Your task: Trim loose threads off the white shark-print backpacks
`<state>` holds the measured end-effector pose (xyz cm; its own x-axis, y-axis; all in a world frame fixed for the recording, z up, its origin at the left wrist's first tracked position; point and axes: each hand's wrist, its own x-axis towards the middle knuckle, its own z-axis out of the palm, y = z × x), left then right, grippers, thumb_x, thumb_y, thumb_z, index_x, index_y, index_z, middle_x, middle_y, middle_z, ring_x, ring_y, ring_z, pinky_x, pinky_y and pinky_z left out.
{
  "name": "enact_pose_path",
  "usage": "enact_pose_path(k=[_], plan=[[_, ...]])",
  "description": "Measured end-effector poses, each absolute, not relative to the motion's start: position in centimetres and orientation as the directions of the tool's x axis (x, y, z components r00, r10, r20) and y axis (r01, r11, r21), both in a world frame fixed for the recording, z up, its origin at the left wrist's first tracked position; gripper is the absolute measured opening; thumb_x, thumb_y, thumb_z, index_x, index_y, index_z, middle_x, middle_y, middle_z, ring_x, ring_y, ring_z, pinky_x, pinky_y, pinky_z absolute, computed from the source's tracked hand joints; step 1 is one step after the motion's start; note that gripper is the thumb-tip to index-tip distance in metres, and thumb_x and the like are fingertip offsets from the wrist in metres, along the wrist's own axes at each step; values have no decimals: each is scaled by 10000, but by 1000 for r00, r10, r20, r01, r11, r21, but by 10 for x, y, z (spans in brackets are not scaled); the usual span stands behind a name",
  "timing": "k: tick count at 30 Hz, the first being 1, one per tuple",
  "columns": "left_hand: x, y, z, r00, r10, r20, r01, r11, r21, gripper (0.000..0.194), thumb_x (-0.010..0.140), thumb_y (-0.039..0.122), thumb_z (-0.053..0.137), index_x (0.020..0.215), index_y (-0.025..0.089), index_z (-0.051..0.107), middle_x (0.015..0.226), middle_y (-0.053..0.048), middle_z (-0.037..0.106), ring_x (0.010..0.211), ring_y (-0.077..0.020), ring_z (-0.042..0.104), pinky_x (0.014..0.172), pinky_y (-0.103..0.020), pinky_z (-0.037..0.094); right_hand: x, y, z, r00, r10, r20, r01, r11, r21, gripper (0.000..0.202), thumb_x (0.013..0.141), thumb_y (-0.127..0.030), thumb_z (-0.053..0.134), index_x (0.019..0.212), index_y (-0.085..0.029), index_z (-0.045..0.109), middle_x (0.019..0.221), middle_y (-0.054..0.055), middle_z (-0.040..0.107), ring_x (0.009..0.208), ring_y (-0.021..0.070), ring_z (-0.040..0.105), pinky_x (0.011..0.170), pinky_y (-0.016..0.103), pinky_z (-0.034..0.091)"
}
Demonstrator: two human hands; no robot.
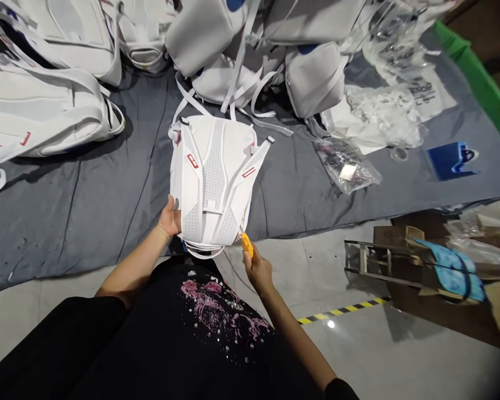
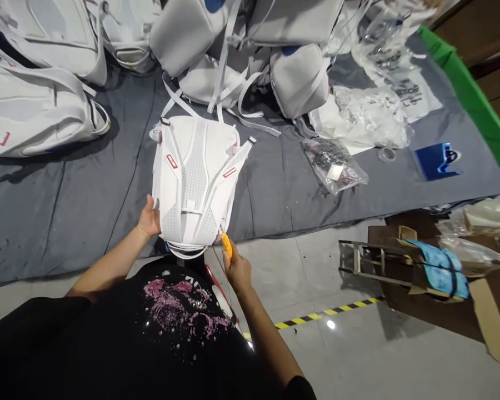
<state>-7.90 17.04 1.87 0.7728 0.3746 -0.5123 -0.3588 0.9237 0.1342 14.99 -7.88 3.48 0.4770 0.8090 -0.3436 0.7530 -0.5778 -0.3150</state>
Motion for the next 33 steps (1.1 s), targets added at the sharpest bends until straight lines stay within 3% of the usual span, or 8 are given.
enact_pose_path(k=[8, 13, 18, 24, 28, 33], plan=[[-72, 169, 36, 669, 392, -631, -326, 918, 225, 871, 943, 767, 263, 1408, 90, 554, 1166, -175, 740, 1202, -350, 663, 1087, -535, 478, 147, -86, 17, 512, 778, -366, 749, -612, -254, 540, 1005, -397, 359, 1442, -146, 552, 922, 135, 771, 797, 268, 721, 701, 298, 474], [-89, 154, 52, 670, 485, -563, -363, 875, 321, 672, 962, 682, 404, 1329, 156, 606, 1247, -159, 713, 1250, -322, 637, 1108, -548, 455, 141, -100, 3, 520, 773, -363, 758, -614, -219, 540, 1002, -388, 396, 1451, -125, 541, 997, 162, 761, 829, 263, 703, 719, 296, 458], [-96, 158, 42, 697, 439, -567, -337, 898, 282, 708, 931, 727, 420, 1229, 130, 657, 1241, -180, 714, 1318, -352, 586, 1135, -577, 420, 144, -92, -15, 555, 804, -214, 785, -591, -184, 536, 1018, -394, 415, 1442, -91, 539, 950, 150, 745, 821, 243, 657, 744, 299, 422], [-93, 164, 35, 741, 438, -509, -319, 897, 307, 816, 863, 770, 513, 1323, 104, 611, 1321, -192, 676, 1382, -379, 521, 1183, -585, 364, 156, -86, -29, 445, 895, -29, 890, -445, -102, 530, 1008, -417, 484, 1395, -68, 579, 834, 112, 704, 760, 219, 580, 814, 345, 371], [-97, 164, 33, 764, 442, -471, -296, 888, 353, 840, 843, 797, 516, 1334, 120, 605, 1367, -186, 650, 1423, -382, 472, 1190, -585, 351, 155, -91, -31, 450, 893, 7, 889, -446, -104, 530, 1028, -413, 438, 1399, -59, 572, 807, 96, 689, 751, 211, 562, 884, 365, 343], [-100, 165, 28, 784, 443, -435, -293, 882, 370, 841, 807, 801, 568, 1308, 128, 617, 1390, -186, 634, 1442, -382, 447, 1206, -580, 326, 155, -102, -28, 408, 913, 17, 902, -400, -161, 513, 1030, -415, 411, 1371, -76, 589, 802, 86, 718, 736, 203, 590, 836, 325, 360]])
